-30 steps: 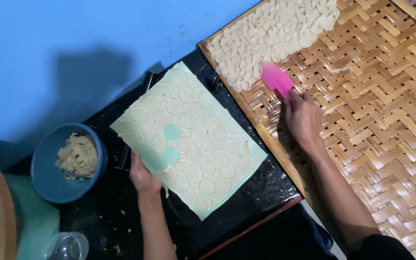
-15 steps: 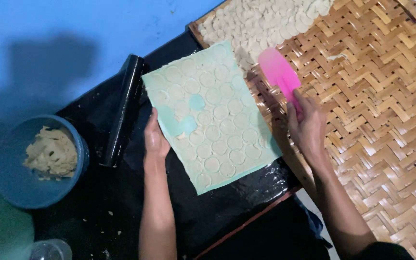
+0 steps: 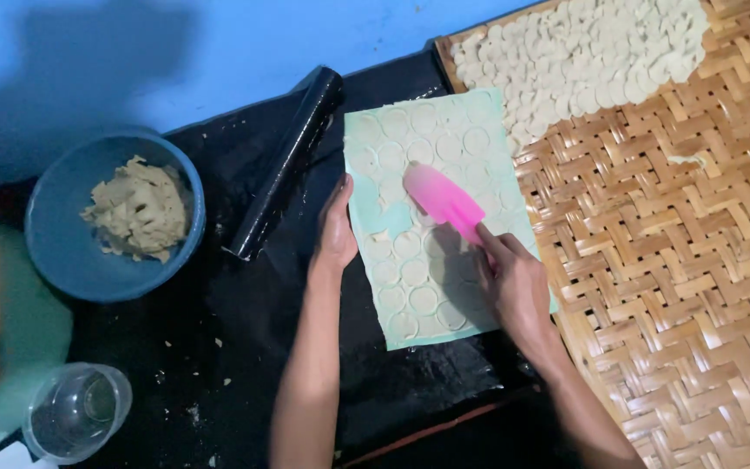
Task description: Rolling out dough and cutting it into small circles for packaged food production.
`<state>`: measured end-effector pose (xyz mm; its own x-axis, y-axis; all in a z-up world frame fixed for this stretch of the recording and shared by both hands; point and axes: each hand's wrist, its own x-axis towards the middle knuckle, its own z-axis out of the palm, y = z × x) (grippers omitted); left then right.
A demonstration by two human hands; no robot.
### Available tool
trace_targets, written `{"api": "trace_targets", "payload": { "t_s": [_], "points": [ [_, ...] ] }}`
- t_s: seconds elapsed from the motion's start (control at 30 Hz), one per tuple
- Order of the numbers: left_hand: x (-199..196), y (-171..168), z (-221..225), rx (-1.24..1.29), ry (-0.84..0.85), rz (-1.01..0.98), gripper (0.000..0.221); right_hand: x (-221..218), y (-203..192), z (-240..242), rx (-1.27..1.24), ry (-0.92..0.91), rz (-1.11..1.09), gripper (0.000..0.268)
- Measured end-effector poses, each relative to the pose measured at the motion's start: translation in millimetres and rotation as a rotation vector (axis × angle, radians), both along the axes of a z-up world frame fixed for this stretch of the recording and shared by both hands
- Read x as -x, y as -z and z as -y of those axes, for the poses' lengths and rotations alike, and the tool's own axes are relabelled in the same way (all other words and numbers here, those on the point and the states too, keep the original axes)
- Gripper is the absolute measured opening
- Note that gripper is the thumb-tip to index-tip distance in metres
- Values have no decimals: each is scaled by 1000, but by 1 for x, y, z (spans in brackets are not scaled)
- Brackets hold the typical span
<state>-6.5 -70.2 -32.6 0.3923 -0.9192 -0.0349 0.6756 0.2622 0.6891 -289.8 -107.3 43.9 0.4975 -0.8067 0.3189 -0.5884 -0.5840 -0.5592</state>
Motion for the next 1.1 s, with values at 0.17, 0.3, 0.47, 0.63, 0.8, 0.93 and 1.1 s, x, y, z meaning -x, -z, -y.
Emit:
{"api": "trace_targets", "payload": {
  "t_s": [0.17, 0.3, 0.47, 0.63, 0.8, 0.93, 1.1],
  "points": [
    [-3, 11, 5, -33, -45, 30, 61, -3, -3, 1, 14, 18, -86, 37],
    [-1, 10, 2, -86, -48, 40, 62, -3, -2, 0, 42, 14, -117, 40],
    [0, 6, 1, -58, -41, 57, 61, -6, 0, 9, -43, -24, -110, 37],
    [2, -3, 1, -32, -20, 63, 60, -9, 15, 24, -33, -57, -51, 37],
    [0, -2, 2, -39, -20, 85, 60, -5, 15, 34, -263, -105, 28, 35],
    [-1, 1, 2, -64, -37, 86, 59, 3, 37, 44, -361, -135, 118, 36],
    [-2, 5, 3, -30, -31, 42, 56, 8, 44, 50, -818, -175, 181, 40]
  ]
}}
